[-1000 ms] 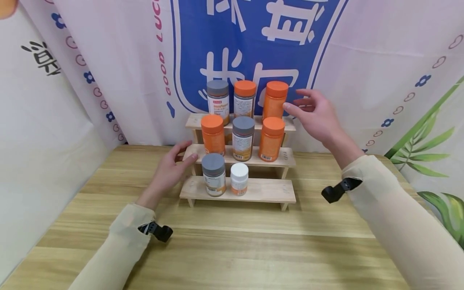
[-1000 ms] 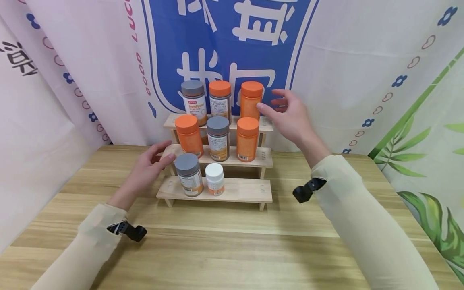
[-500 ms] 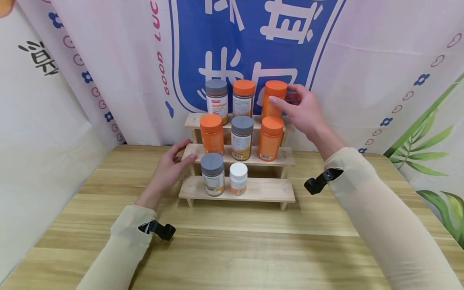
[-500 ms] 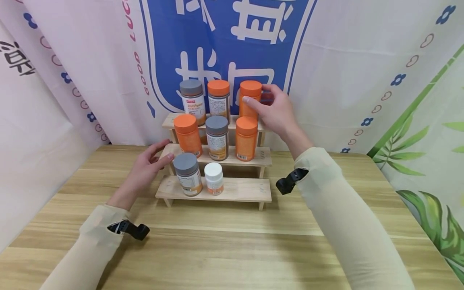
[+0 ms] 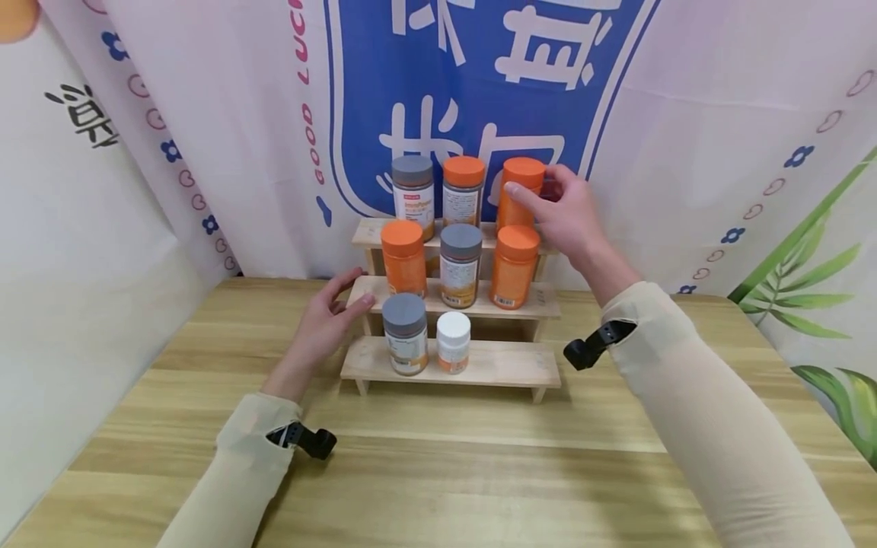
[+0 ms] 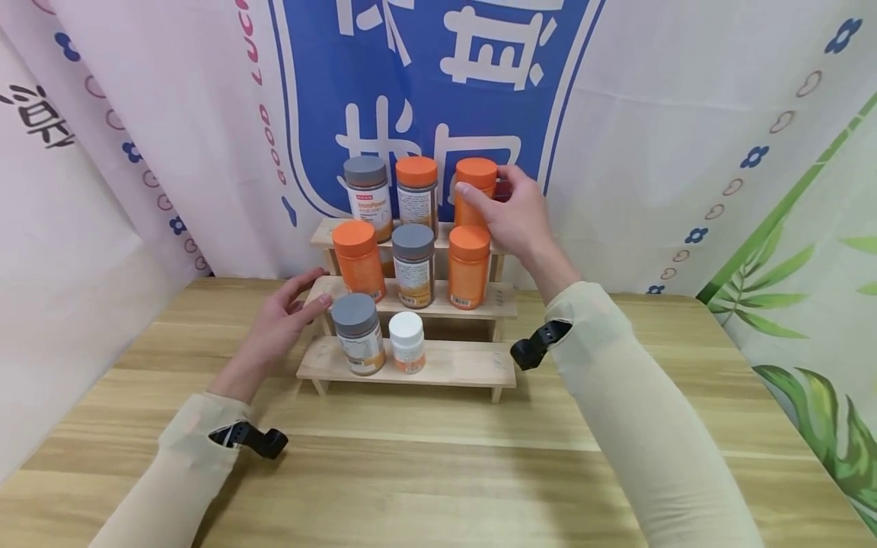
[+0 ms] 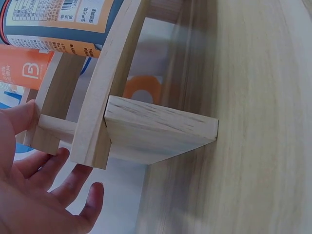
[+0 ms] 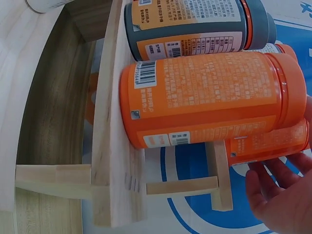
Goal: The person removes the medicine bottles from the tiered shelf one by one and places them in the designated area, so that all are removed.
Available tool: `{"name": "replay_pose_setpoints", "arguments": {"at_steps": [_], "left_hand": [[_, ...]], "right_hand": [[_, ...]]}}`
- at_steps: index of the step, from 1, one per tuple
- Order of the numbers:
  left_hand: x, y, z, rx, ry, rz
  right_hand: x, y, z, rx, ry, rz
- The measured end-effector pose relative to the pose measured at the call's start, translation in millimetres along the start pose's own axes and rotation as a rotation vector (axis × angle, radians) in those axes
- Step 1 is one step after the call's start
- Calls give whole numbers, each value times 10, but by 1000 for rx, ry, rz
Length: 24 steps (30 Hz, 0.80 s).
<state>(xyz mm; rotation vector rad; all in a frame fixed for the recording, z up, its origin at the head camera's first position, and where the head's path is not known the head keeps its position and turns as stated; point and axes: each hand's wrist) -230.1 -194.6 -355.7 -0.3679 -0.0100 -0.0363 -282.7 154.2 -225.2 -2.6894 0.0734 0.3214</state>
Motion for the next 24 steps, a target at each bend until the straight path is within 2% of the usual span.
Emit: {"name": "replay_pose_setpoints", "arguments": {"at_steps": [12, 24], "left_hand": [[17, -5, -20, 2, 15, -8], [3, 8, -29, 1, 38, 14]], "right_hand": [[36, 52, 7, 39, -3, 26], [49, 83, 27, 89, -64, 44]]}}
Point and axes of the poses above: each hand's wrist, its own x-axis away from the middle knuckle, its own y-axis out of the palm, z = x × y, and after that the axes turned 4 degrees about -y, right-handed
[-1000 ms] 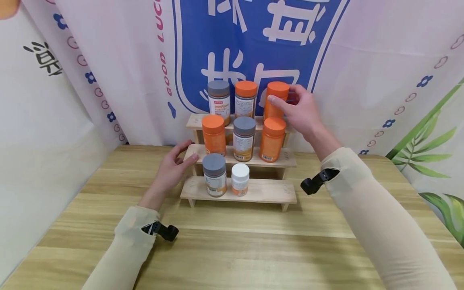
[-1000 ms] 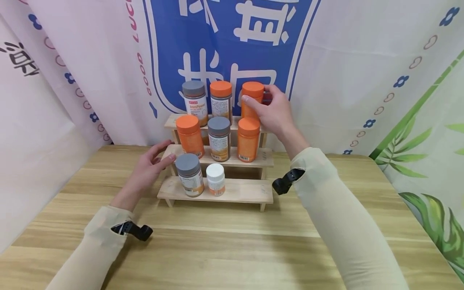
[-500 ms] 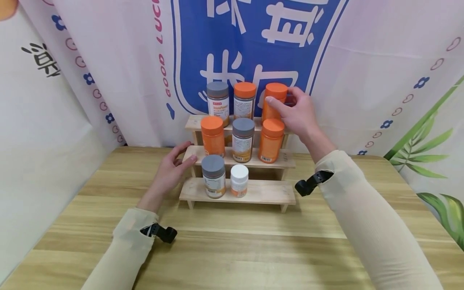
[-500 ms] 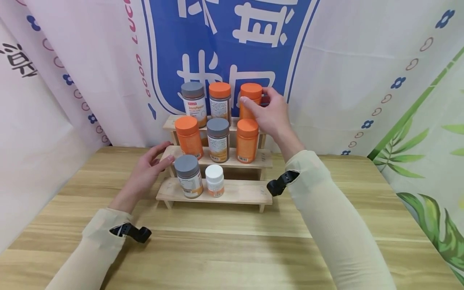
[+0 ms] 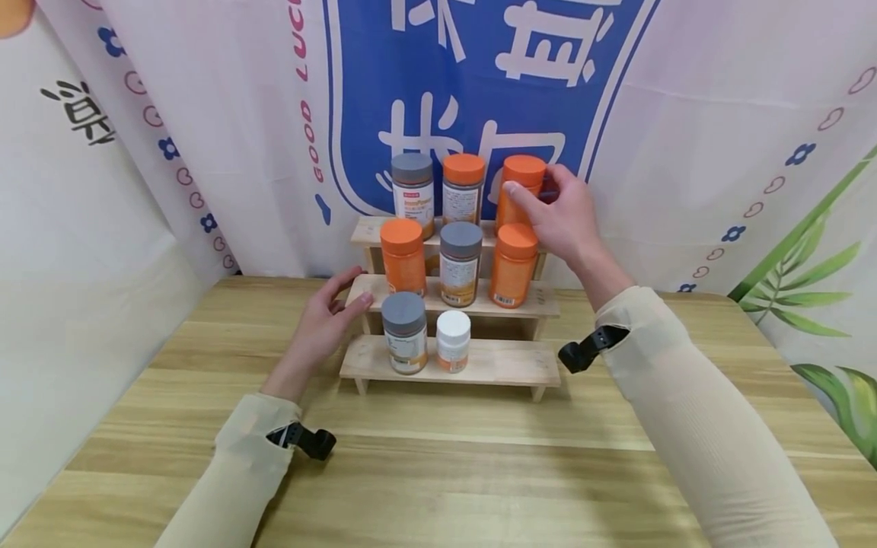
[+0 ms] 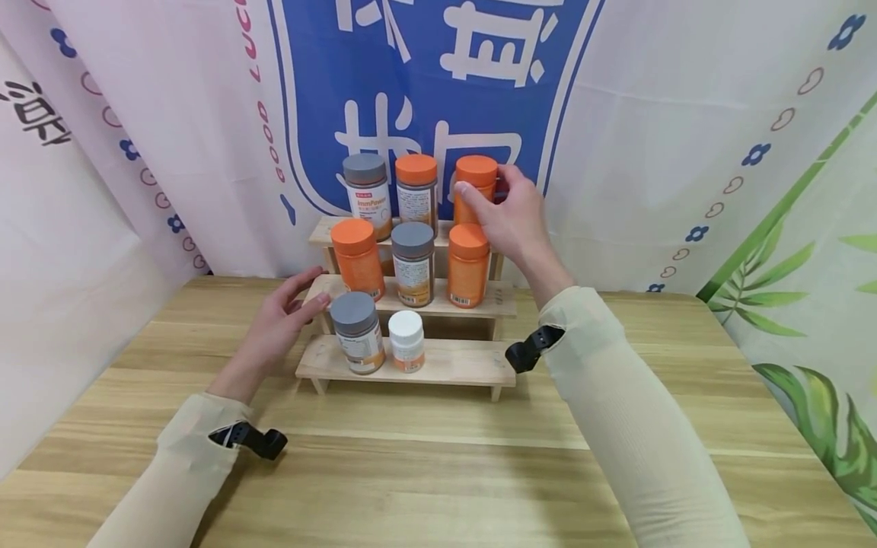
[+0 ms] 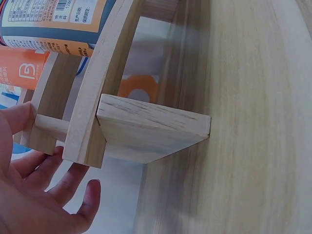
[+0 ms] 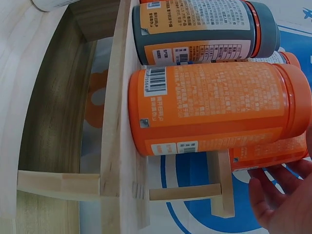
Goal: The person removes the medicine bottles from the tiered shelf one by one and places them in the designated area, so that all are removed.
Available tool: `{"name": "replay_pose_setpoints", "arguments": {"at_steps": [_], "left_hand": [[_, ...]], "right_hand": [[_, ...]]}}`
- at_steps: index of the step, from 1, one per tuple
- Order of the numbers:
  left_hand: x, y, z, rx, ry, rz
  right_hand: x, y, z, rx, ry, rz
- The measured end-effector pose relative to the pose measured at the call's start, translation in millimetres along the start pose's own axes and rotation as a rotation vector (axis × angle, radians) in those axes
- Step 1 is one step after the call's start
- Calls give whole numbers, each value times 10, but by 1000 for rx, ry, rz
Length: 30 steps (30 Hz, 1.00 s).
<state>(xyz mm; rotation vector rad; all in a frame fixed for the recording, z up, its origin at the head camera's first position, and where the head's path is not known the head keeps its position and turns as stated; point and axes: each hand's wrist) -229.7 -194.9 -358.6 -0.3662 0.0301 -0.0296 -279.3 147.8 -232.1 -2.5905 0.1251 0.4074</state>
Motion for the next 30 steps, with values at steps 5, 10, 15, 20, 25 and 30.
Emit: {"name": "replay_pose_setpoints", "arguments": {"at_steps": [5, 10, 15, 20, 25, 30], "left_hand": [[13, 0, 0, 4, 1, 1], [18, 4, 4, 9, -12, 1], [22, 13, 10, 4, -19, -3], [30, 9, 29, 9, -45, -3], [33, 6, 36, 8, -42, 2], [28, 13, 30, 10, -26, 3]], "right_hand": [[-2, -14, 4, 33, -19, 9], [3, -42, 35, 43, -29, 22], [19, -88, 77, 53, -40, 41], [27, -141, 116, 66, -57, 55], [43, -211, 149, 68, -60, 63], [69, -279, 174, 61, -45, 69]]}}
Point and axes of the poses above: each hand's wrist, its own x-axis away from the middle knuckle, its own y-axis out of the palm, z = x × y, and after that the axes turned 4 degrees about -y, right-handed
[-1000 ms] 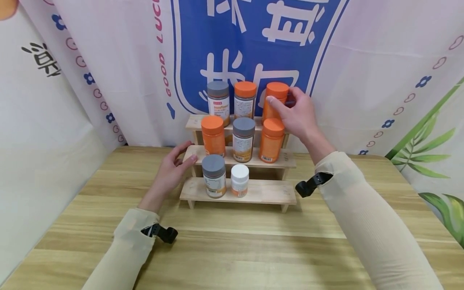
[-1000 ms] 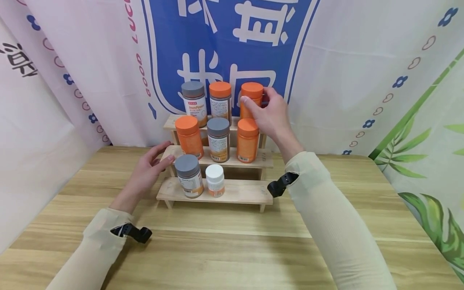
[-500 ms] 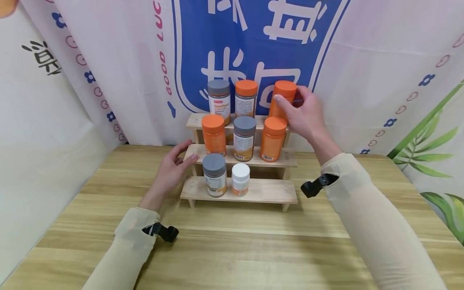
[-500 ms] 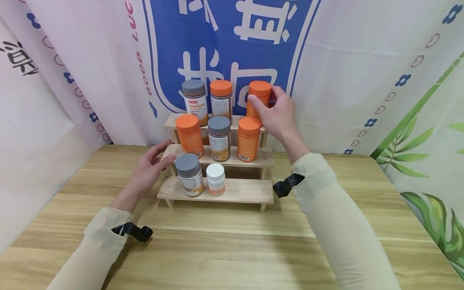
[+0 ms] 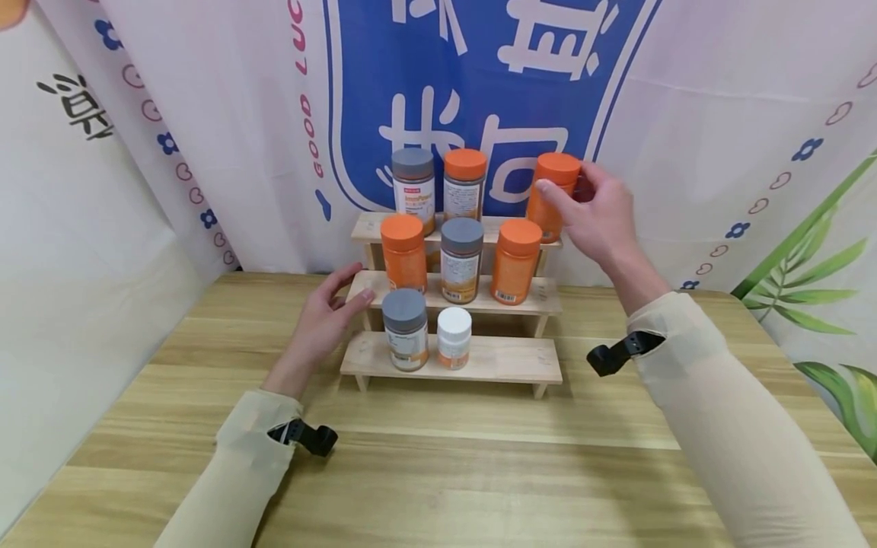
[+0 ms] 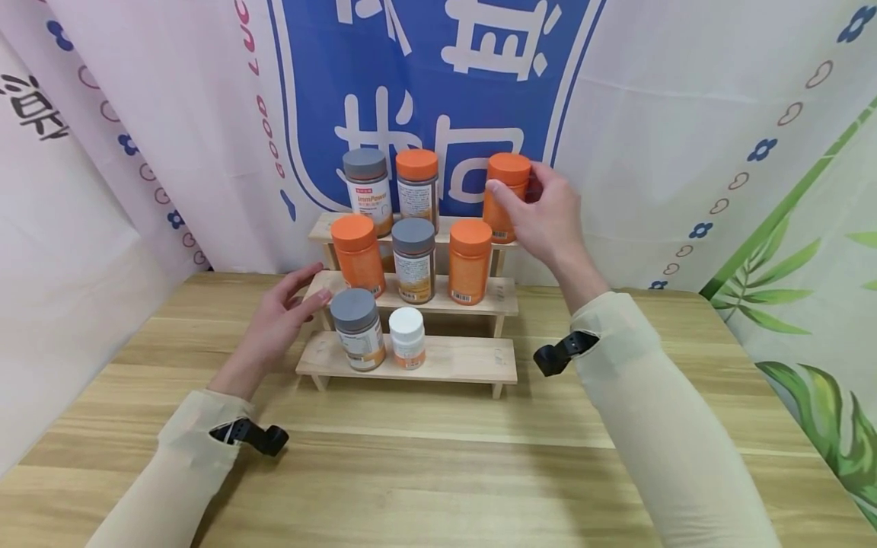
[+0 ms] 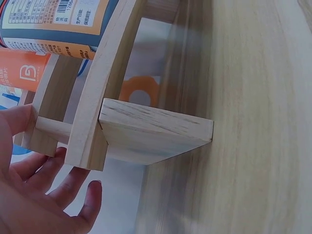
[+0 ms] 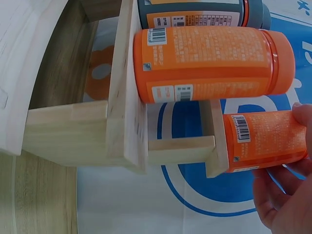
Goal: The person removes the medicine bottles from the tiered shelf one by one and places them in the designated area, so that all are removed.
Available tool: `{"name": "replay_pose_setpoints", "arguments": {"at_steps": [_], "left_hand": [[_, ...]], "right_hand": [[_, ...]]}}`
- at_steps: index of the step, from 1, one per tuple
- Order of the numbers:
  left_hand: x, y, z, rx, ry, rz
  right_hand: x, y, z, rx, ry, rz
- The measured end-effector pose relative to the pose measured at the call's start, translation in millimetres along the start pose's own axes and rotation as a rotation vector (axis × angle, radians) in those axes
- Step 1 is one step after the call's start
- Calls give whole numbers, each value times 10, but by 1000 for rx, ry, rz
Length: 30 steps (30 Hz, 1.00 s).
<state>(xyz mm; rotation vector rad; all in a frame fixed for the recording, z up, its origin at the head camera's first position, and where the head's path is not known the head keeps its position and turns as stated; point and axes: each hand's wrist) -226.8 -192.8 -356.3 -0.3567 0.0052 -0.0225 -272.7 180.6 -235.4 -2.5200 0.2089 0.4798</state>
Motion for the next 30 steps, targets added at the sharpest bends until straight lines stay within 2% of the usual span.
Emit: {"name": "replay_pose_setpoints", "arguments": {"at_steps": [7, 17, 30], "left_hand": [[-16, -3, -12, 3, 18, 7], [-20, -3, -7, 3, 11, 4], [-12, 0, -1, 10, 14, 7]], "right_hand": [[50, -104, 53, -11, 16, 41], [81, -271, 164, -37, 42, 94], [143, -384, 283, -100, 101, 141]]}}
Point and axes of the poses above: each hand's wrist, its own x-axis away from the middle knuckle, its own y-axis out of the palm, z = x × y, and after that the axes turned 4 degrees about -y, right-handed
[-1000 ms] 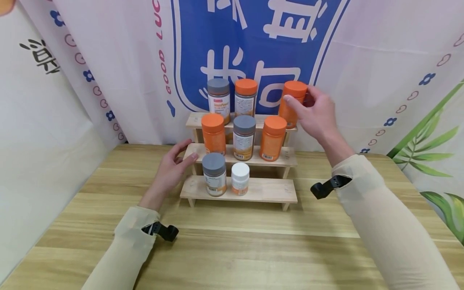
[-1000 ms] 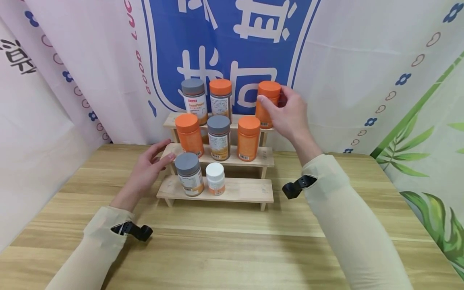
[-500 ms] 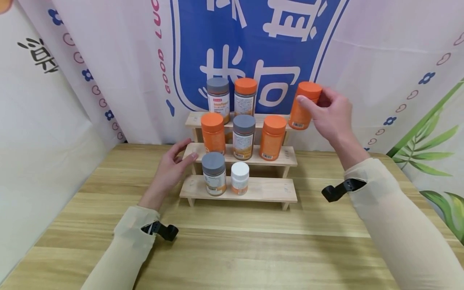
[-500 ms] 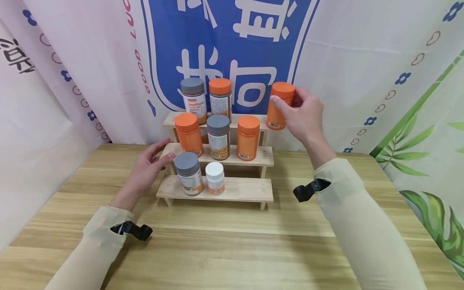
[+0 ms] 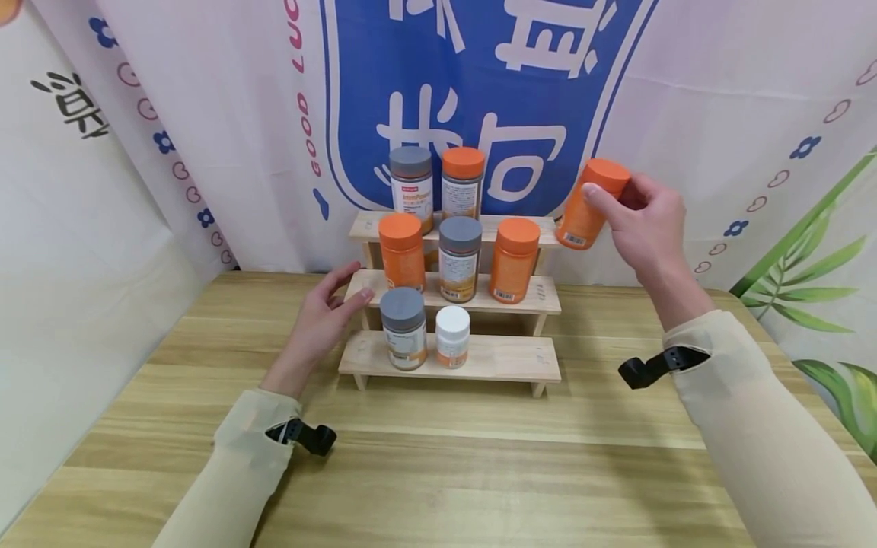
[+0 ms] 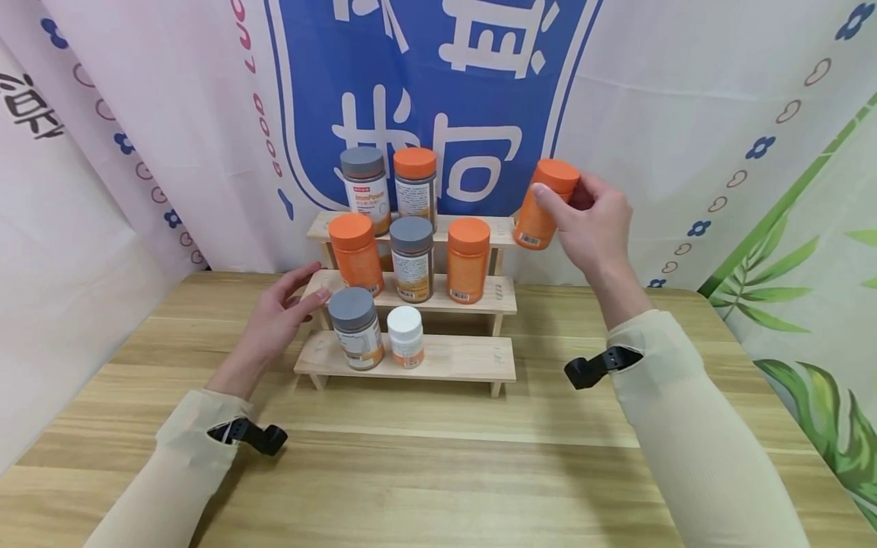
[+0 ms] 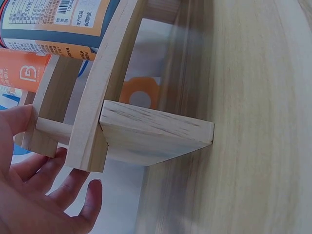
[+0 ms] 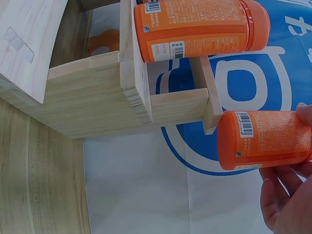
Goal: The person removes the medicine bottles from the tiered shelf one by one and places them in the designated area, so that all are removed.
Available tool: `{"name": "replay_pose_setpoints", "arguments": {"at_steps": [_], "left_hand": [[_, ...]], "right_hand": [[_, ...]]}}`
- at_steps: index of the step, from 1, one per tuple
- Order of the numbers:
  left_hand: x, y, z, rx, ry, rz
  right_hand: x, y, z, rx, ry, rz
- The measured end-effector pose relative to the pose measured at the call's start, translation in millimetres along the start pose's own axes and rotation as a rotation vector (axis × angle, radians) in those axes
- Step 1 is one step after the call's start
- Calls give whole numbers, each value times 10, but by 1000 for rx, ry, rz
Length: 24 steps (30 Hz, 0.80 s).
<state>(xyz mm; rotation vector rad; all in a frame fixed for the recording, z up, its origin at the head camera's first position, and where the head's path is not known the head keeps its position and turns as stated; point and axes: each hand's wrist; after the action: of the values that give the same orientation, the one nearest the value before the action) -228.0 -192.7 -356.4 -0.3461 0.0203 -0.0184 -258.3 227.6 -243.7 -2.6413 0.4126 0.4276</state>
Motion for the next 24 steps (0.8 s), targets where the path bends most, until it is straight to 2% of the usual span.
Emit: {"name": "replay_pose_setpoints", "arguments": {"at_steps": [6, 10, 14, 24], "left_hand": [[-1, -8, -10, -8, -10, -1], [-5, -8, -20, -2, -8, -2], [-4, -7, -17, -11, -1, 0], [-3, -11, -4, -3, -6, -4]], "right_hand": [[8, -25, 47, -22, 26, 15], [17, -31, 101, 7, 44, 2], [48, -34, 209, 42, 62, -9], [99, -8, 500, 51, 126, -17]]}}
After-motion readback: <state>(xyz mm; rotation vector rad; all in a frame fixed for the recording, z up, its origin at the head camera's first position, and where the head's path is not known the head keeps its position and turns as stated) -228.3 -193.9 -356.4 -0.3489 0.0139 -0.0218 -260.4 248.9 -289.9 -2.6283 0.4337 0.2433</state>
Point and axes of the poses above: each hand's wrist, its own x-axis away from the middle knuckle, its own y-axis out of the palm, z = x × y, and after that the axes turned 4 degrees about -y, right-handed
